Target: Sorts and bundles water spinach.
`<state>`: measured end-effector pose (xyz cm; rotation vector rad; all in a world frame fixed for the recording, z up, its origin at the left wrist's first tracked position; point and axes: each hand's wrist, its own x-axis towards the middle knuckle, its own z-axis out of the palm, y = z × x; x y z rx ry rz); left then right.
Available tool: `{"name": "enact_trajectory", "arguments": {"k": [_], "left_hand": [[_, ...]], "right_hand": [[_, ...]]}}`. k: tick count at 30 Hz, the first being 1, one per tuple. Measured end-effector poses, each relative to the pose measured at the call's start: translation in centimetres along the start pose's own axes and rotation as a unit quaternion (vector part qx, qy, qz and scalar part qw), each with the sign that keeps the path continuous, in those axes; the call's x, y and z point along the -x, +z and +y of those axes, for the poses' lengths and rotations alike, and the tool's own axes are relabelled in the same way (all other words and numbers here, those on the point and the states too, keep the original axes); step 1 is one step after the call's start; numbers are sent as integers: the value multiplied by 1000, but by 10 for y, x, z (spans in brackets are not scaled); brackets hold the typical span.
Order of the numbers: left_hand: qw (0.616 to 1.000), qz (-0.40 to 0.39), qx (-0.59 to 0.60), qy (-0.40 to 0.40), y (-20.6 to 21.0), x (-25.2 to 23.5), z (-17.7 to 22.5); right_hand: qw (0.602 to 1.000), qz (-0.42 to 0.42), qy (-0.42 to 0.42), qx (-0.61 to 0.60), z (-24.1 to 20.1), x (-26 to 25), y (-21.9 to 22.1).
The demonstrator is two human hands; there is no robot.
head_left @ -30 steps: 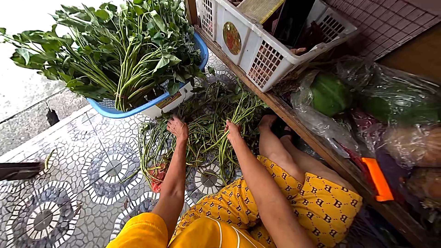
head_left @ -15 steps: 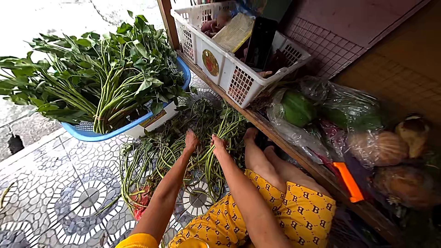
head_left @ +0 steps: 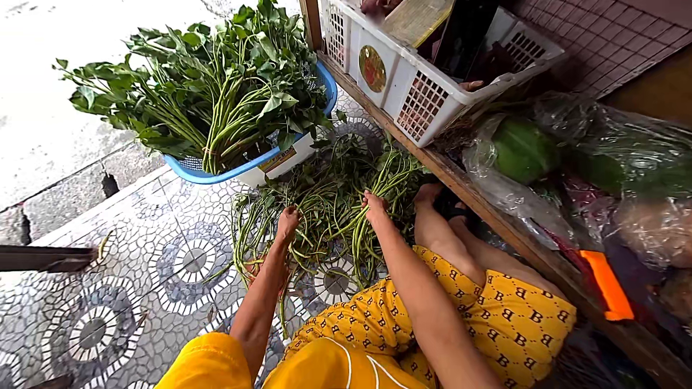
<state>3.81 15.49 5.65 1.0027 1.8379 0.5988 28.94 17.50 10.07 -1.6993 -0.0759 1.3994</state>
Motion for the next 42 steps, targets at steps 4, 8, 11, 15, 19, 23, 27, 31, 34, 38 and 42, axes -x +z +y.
{"name": "enact_trajectory", "arguments": {"k": [4,8,11,15,19,23,27,31,34,38,42], "left_hand": [[990,97,69,72,-7,27,6],[978,120,125,118,-8,50,3],[976,104,139,135,-4,61,-3],[972,66,167,153,13,71,0],[962,118,-14,244,29,79,0],[885,269,-239,295,14,70,-3],[927,188,-308,105,-18,72,22],[963,138,-214,92,-31,62,16],[983,96,-86,130,-20,60,5],[988,66,-5,139,3,70,4],[988,50,27,147,18,78,11]], "right_hand": [[1000,-25,-3,-10,1,3,2],[998,-69,9,-13,1,6,3],[994,-103,0,-31,5,5,7],[988,-146,-8,-44,6,8,9],[984,-160,-21,-81,5,8,8],[993,-87,5,-81,3,14,8],[998,10,9,-69,8,6,7],[997,19,-18,-73,7,5,7],[996,-45,-22,-78,5,8,10],[994,-93,-19,-58,7,16,11],[990,-116,-25,-77,8,13,11]]}}
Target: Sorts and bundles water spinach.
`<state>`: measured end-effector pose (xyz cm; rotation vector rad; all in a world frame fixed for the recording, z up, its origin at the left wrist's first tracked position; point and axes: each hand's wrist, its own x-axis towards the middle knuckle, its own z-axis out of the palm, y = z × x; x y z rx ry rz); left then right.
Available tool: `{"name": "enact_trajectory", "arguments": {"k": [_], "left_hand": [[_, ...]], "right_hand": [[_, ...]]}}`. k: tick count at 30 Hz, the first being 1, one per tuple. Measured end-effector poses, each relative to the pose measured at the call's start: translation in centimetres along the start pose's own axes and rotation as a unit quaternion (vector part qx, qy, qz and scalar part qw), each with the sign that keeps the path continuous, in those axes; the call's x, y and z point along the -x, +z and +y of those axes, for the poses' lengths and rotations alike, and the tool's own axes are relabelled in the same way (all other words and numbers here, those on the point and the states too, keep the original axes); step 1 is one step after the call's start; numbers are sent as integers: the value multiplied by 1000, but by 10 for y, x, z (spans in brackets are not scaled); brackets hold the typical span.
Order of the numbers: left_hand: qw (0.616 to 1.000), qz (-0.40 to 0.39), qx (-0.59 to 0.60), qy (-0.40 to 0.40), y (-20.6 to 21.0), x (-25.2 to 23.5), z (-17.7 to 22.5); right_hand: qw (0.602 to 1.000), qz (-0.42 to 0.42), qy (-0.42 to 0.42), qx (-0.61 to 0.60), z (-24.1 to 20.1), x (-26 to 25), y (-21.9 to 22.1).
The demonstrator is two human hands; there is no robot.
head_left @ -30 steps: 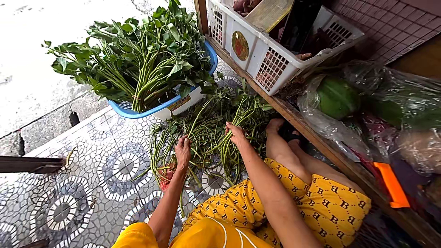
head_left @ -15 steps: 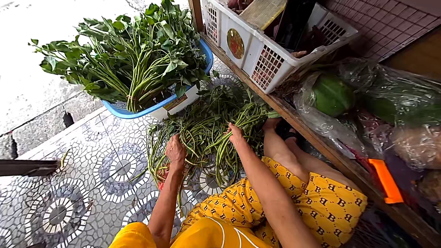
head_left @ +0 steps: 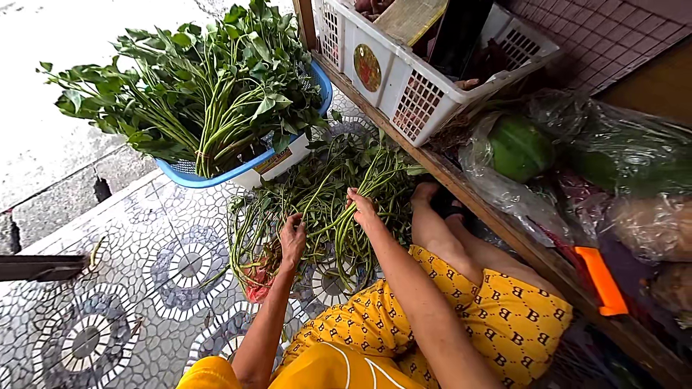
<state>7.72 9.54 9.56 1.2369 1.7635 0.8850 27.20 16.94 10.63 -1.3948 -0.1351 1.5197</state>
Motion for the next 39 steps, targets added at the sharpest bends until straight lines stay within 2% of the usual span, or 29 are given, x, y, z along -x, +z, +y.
{"name": "enact_trajectory", "arguments": {"k": [6,10,12,15,17,20,22,24,27,29,31,33,35,39], "left_hand": [[996,-47,81,7,24,8,20],[996,-64,60,20,44,-1,28],[994,-98,24,33,53,-6,32],[977,-208,-29,26,59,-21,39],[968,-239,-76,-3,69,-46,31],[962,-203,-174,-50,94,-86,-11],[946,-213,-235,-74,109,-99,-33],[932,-203,-292,-66,116,-96,-31],[939,-138,-316,-1,131,-91,-25],[942,-119,-313,-25,138,-92,-29],[935,-130,-318,-89,139,-97,-32],[928,-147,-324,-111,136,-98,-24],[935,-148,-309,-90,130,-97,-3],[956,-68,-276,65,95,-82,59]], "right_hand": [[999,-47,-3,-18,9,2,5],[998,-64,-6,-7,11,6,9],[998,-64,-8,11,12,2,5],[999,-5,22,49,5,-2,-6],[997,51,31,39,-1,-5,-14],[992,123,16,-9,-3,-13,-18],[989,144,-1,-29,-9,-12,-17],[987,150,-10,-52,-16,-7,-13],[985,165,-20,-49,-19,-5,-12],[985,167,-17,-34,-14,-6,-14],[986,164,-10,-23,-10,-9,-15],[986,163,-5,-27,-11,-10,-14],[987,157,-1,-37,-15,-9,-12],[988,149,-1,-48,-15,-7,-9]]}}
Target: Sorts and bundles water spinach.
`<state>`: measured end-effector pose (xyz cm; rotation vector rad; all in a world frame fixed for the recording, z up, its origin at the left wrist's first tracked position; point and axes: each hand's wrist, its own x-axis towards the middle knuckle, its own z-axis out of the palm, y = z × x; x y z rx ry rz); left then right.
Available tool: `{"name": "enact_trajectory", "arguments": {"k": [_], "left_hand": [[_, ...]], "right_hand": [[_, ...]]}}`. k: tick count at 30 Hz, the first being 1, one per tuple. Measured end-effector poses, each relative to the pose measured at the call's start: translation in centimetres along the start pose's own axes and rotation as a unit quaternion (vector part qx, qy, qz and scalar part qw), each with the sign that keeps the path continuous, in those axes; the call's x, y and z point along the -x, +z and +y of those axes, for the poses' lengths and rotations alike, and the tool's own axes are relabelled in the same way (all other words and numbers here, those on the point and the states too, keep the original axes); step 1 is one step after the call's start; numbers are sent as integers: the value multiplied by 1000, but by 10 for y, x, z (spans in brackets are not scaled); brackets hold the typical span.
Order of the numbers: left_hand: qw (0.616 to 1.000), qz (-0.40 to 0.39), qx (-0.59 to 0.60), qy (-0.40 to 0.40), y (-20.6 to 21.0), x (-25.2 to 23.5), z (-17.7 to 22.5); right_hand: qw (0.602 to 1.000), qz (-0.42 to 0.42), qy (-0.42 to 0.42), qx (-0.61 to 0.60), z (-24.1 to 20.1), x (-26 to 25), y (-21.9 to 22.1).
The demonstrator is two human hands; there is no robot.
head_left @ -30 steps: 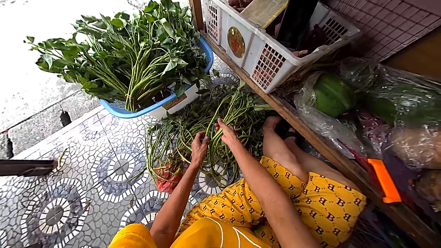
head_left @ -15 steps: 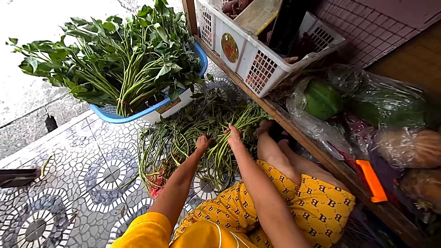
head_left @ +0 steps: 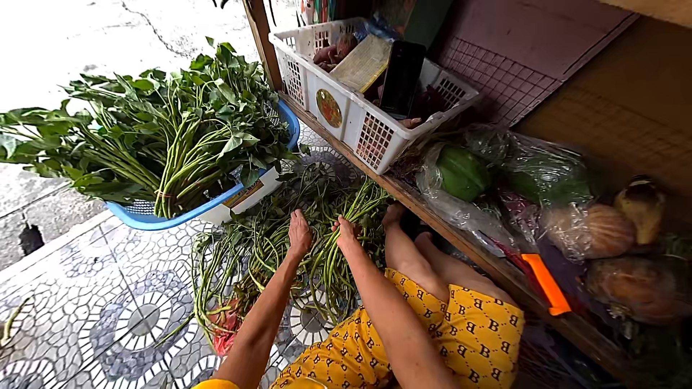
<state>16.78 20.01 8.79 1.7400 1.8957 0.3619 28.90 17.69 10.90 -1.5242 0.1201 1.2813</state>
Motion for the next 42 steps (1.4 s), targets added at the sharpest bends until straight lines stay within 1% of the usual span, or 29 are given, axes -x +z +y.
{"name": "enact_trajectory", "arguments": {"k": [2,3,4,5,6,7,8,10,11,13,15,17,20,23,26,29,32,36,37,40,42], "left_hand": [[993,97,-1,67,-25,9,0],[988,127,-13,83,-32,11,-7],[988,128,-41,75,-34,12,-17],[993,77,-83,35,-36,12,-27],[991,-12,-128,-29,-38,12,-37],[980,-81,-165,-80,-39,14,-46],[975,-98,-171,-101,-41,16,-52],[990,-34,-119,-71,-50,21,-52],[996,-4,-76,-53,-53,26,-51],[998,30,29,-40,-57,31,-51],[988,40,146,-39,-54,31,-53],[970,33,241,-27,-48,32,-54],[945,16,326,-22,-40,39,-46],[932,2,361,-13,-32,48,-38],[921,-44,386,-17,-21,54,-32],[921,-76,382,-26,-12,59,-28],[926,-85,366,-36,-9,57,-29],[955,-90,280,-32,-13,52,-26],[958,-92,272,-26,-16,51,-24],[947,-61,316,14,-17,41,-15],[934,-49,353,21,-14,32,-10]], "right_hand": [[1000,0,-2,5,1,0,0],[1000,1,-5,9,1,0,0],[1000,2,-6,11,1,-1,-1],[1000,3,-7,13,1,-1,-2],[1000,1,-5,17,2,-1,-4],[1000,0,-2,19,4,0,-5],[1000,-3,0,20,5,0,-5],[1000,-7,-1,17,-1,1,-2],[1000,-6,0,14,-2,3,-3],[1000,-17,-8,10,-1,4,-4],[999,-42,-28,7,1,3,-1],[996,-75,-49,4,4,1,1],[992,-108,-68,4,4,2,3],[988,-137,-77,9,7,3,6],[984,-156,-82,8,10,5,7],[983,-165,-82,-7,8,4,7],[983,-162,-84,-8,8,0,6],[982,-171,-82,-10,8,2,5],[982,-172,-82,-9,8,2,5],[981,-172,-84,33,10,2,5],[978,-186,-75,62,12,2,4]]}}
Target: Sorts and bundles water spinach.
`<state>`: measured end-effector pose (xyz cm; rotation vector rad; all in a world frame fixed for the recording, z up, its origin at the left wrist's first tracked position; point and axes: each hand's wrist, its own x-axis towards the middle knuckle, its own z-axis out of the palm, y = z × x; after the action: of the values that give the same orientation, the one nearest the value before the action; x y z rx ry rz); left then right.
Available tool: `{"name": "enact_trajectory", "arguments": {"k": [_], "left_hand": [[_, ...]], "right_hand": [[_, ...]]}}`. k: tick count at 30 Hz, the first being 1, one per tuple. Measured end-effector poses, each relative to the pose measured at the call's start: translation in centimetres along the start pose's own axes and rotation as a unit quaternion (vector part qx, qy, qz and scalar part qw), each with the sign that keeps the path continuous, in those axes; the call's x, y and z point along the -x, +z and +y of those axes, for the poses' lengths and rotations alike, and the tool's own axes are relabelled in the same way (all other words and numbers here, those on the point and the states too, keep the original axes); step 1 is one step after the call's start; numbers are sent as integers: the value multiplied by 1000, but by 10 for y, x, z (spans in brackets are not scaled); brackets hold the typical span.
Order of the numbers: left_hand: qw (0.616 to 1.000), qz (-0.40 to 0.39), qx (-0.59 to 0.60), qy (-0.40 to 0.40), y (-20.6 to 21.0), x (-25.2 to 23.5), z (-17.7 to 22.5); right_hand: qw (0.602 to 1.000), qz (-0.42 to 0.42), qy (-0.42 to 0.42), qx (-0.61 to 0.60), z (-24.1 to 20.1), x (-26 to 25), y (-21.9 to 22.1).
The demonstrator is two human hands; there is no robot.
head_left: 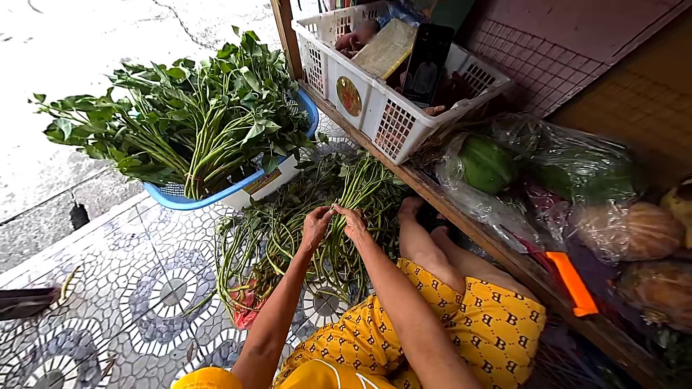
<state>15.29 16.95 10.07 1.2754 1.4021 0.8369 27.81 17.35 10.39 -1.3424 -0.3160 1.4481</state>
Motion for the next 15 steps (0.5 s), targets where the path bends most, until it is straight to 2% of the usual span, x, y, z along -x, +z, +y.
{"name": "enact_trajectory", "arguments": {"k": [6,9,12,15], "left_hand": [[992,53,106,50,8,13,-6],[995,76,36,48,-3,28,-15],[997,-11,-73,4,-14,30,-24],[998,-33,-45,-15,-8,23,-30]], "right_hand": [[996,56,14,-74,-7,-1,1],[991,79,22,-105,-10,-10,-15],[994,53,30,-88,-2,-12,-18],[997,29,32,-70,1,-8,-8]]}}
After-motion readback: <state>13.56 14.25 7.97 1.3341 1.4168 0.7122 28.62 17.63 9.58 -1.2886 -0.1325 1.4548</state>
